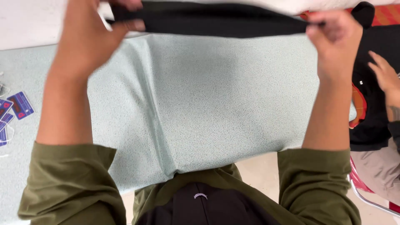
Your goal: Folding a black t-shirt on a table and smoothing the fabric to ensure a neat finish.
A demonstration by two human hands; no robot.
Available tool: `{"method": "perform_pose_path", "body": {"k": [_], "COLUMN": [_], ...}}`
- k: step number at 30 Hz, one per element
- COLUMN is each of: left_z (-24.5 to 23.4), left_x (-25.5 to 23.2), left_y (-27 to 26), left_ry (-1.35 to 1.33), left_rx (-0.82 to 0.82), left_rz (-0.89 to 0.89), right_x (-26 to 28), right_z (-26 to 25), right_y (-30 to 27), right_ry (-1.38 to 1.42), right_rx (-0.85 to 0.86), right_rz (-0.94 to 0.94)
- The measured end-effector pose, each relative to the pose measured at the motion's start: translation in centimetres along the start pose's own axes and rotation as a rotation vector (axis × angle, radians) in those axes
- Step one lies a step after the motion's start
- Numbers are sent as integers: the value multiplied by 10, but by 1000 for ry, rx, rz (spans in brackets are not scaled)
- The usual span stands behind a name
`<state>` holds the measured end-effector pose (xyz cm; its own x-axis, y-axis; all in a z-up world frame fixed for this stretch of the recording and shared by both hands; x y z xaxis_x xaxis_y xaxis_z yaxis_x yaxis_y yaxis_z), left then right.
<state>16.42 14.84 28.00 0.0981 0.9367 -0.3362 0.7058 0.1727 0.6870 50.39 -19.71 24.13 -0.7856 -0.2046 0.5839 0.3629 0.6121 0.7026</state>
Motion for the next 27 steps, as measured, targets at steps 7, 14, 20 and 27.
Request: {"method": "perform_pose_path", "body": {"k": [7,14,20,27], "left_z": [92,188,299,253], "left_x": [-15,-61,-35,81], "left_y": [-126,-89,-122,-106], "left_ry": [144,226,151,622], "left_rx": [724,357,547,732], "left_rz": [-120,-35,-201,-716], "right_x": [26,28,0,-9], "right_z": [59,103,197,163], "right_y": [-131,-113,-160,-153], "right_ry": [1,-35,-601,-726], "right_rx": [773,365,669,948], "right_rz": [478,377,512,747]}}
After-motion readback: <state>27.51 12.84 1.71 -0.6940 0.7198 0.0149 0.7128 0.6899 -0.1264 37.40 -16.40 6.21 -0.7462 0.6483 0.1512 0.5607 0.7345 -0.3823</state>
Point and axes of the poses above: each hand's wrist, its own y-axis towards the middle knuckle, its own z-axis out of the palm, x = y × z, the point moved 6 cm from there along y, towards the middle knuckle, and after that the axes turned 5 degrees about x, right-handed, at the moved point
